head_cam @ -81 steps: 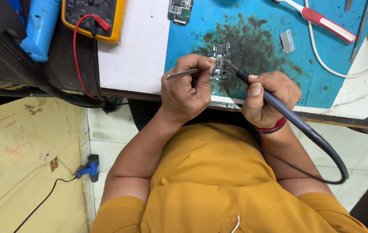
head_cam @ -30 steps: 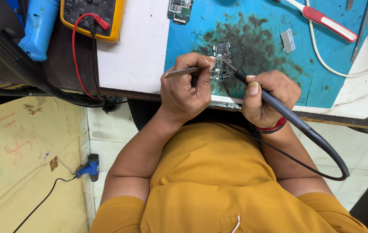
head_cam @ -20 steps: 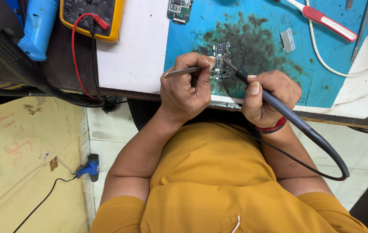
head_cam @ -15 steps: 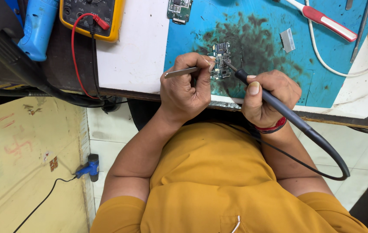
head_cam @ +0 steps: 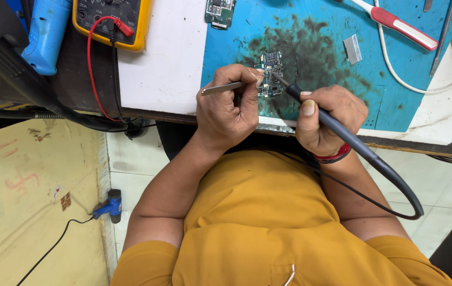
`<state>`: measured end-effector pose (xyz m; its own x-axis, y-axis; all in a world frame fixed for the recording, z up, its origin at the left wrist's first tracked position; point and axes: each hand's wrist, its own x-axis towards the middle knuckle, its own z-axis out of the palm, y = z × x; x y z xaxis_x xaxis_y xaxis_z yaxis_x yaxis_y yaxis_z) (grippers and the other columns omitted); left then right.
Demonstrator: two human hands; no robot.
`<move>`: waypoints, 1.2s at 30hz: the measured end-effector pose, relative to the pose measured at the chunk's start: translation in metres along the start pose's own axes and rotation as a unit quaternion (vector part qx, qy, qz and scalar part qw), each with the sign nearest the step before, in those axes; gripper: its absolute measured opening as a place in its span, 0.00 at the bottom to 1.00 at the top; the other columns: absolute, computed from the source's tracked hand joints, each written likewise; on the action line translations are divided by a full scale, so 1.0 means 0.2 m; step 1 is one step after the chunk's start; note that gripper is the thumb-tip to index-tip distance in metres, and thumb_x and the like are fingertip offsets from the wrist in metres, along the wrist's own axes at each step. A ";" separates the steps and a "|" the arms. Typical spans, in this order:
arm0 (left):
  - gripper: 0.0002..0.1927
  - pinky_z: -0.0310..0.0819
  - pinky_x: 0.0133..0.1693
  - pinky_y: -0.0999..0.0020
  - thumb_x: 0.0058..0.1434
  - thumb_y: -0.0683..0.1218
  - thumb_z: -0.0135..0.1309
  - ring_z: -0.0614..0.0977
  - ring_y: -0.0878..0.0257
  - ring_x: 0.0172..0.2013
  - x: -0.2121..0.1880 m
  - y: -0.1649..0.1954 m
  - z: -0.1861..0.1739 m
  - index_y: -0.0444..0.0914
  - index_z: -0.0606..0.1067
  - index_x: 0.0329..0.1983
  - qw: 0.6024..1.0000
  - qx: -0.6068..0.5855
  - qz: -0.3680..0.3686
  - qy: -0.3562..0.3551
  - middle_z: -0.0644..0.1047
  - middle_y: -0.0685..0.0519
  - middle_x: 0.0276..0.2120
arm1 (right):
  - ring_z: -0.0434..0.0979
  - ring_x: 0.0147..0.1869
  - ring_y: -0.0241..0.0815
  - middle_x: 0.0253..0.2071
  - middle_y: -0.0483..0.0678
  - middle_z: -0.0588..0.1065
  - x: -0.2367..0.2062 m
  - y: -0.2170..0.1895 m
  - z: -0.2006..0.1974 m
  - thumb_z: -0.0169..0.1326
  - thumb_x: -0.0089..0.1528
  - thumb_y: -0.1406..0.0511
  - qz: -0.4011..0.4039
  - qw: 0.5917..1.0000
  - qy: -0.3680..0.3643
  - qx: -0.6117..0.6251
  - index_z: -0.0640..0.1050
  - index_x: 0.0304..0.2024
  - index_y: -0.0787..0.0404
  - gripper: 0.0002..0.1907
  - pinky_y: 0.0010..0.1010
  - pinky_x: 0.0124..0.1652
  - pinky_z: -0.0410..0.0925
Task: The person solders components on a small circuit board at a workbench, holding the board steady with a metal probe in one hand while applying a soldering iron to the board's contacts with the other hand, repositioning the board repeatedly to work on different spots.
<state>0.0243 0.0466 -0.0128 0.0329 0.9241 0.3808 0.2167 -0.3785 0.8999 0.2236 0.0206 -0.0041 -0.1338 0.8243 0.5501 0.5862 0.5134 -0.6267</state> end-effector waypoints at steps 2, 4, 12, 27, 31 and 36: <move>0.08 0.81 0.31 0.78 0.72 0.36 0.55 0.86 0.67 0.35 0.00 0.00 0.00 0.36 0.68 0.47 1.000 0.000 -0.002 -0.001 0.82 0.48 0.41 | 0.75 0.28 0.45 0.34 0.53 0.77 0.00 0.00 0.00 0.53 0.73 0.68 0.001 1.000 0.004 0.000 0.72 0.41 0.66 0.07 0.31 0.31 0.68; 0.08 0.80 0.30 0.78 0.72 0.36 0.56 0.86 0.68 0.34 0.00 0.00 0.00 0.36 0.68 0.46 1.000 0.004 -0.010 -0.001 0.83 0.48 0.40 | 0.75 0.28 0.45 0.33 0.53 0.77 0.00 0.00 0.00 0.53 0.73 0.68 0.004 1.000 0.006 -0.003 0.72 0.42 0.66 0.07 0.31 0.31 0.68; 0.08 0.82 0.33 0.77 0.73 0.36 0.55 0.87 0.66 0.36 0.00 0.00 0.00 0.36 0.67 0.47 1.000 -0.003 -0.004 0.001 0.82 0.48 0.41 | 0.75 0.28 0.44 0.32 0.53 0.77 0.00 0.00 0.00 0.53 0.72 0.68 0.004 1.000 0.000 0.000 0.73 0.41 0.66 0.07 0.31 0.31 0.68; 0.09 0.82 0.33 0.77 0.72 0.36 0.56 0.87 0.66 0.37 0.00 0.00 0.00 0.36 0.67 0.47 1.000 0.002 -0.008 0.001 0.82 0.48 0.41 | 0.75 0.28 0.45 0.34 0.53 0.77 -0.01 0.01 0.01 0.53 0.73 0.68 0.003 1.000 0.001 -0.003 0.73 0.42 0.66 0.07 0.31 0.31 0.68; 0.09 0.82 0.33 0.76 0.72 0.36 0.56 0.87 0.65 0.37 0.00 0.00 0.00 0.36 0.67 0.48 1.000 -0.002 -0.009 0.002 0.82 0.47 0.41 | 0.75 0.28 0.45 0.33 0.53 0.77 -0.01 0.01 0.00 0.53 0.73 0.68 0.001 1.000 0.004 -0.014 0.73 0.42 0.66 0.07 0.31 0.31 0.67; 0.09 0.83 0.34 0.77 0.72 0.36 0.56 0.87 0.65 0.37 0.00 0.00 0.00 0.36 0.67 0.48 1.000 -0.004 -0.007 0.001 0.82 0.47 0.41 | 0.75 0.28 0.44 0.33 0.52 0.77 0.00 0.01 0.00 0.54 0.73 0.68 0.006 1.000 0.002 -0.005 0.73 0.42 0.66 0.07 0.30 0.31 0.67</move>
<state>0.0252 0.0462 -0.0133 0.0284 0.9292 0.3684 0.2090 -0.3660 0.9069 0.2244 0.0211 -0.0058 -0.1244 0.8295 0.5445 0.5949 0.5016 -0.6281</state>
